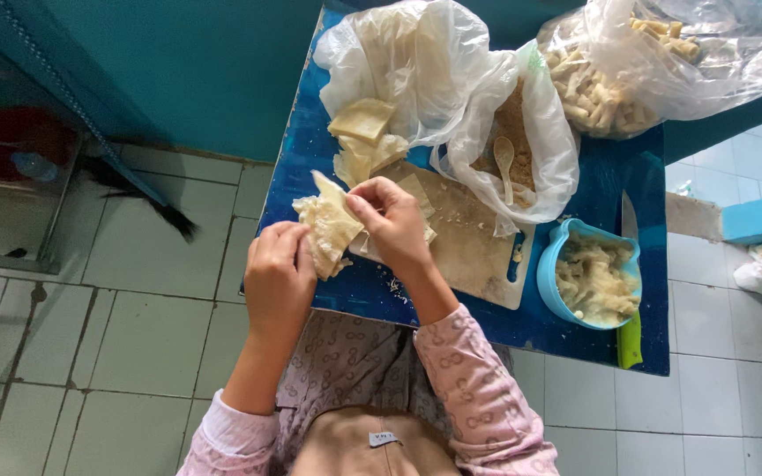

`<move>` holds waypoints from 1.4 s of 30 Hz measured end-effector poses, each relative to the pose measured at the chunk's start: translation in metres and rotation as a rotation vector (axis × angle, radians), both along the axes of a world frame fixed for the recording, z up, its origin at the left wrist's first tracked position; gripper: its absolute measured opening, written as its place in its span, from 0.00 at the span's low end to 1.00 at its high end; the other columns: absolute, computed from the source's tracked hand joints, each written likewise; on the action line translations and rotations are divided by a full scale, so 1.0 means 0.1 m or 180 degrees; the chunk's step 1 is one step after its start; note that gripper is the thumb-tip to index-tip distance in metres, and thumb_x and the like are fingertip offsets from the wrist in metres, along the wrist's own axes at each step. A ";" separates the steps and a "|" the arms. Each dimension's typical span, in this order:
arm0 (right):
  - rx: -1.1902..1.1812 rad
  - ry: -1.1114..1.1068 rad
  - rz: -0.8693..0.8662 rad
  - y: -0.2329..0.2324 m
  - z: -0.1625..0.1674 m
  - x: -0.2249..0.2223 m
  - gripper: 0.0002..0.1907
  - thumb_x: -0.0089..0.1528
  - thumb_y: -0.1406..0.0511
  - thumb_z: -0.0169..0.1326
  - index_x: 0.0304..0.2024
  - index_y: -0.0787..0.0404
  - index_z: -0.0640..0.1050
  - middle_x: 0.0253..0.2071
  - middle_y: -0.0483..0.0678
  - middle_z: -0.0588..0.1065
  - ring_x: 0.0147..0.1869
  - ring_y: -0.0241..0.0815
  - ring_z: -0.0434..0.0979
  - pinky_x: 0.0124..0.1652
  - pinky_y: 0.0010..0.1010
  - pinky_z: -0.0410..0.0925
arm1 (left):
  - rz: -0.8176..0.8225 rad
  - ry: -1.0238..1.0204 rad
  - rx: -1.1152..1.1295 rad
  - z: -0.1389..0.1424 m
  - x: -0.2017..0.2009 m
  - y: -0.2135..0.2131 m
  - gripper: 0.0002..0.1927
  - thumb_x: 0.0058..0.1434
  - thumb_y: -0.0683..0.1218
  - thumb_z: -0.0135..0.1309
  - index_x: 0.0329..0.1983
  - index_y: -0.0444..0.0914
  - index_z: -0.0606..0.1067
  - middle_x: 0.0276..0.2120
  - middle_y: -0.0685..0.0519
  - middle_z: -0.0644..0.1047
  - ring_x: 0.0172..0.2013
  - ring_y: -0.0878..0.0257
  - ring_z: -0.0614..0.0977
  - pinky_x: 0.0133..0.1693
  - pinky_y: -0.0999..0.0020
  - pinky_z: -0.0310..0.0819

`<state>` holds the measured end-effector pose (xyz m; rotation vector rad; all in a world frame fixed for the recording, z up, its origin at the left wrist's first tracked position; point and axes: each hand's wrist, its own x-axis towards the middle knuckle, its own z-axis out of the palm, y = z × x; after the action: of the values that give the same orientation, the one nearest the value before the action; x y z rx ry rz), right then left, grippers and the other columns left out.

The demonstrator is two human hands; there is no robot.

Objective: The person sits at a small blue table and folds thin translucent wafer sheets by hand, tearing pieces from larger sheets and folding them over a spoonful of brown powder taken from a plastic bag, placing the folded pieces on the cutting board and stacking finished pieces beside the work area.

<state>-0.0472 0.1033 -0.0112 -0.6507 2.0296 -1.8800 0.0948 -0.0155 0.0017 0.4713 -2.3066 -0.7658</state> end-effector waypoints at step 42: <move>-0.0144 0.1271 -0.0700 0.11 -0.02 0.27 0.05 0.69 0.68 0.55 0.46 0.63 0.76 0.43 0.53 0.80 0.47 0.46 0.82 0.47 0.37 0.76 | -0.0560 0.2188 0.5248 -0.15 0.11 -0.11 0.08 0.68 0.48 0.47 0.44 0.39 0.68 0.43 0.50 0.78 0.46 0.57 0.83 0.48 0.56 0.81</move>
<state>-0.0203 0.1148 -0.0134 -0.9095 2.3935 -2.0549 0.1058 -0.0262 -0.0136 0.5054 -0.6719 -2.3531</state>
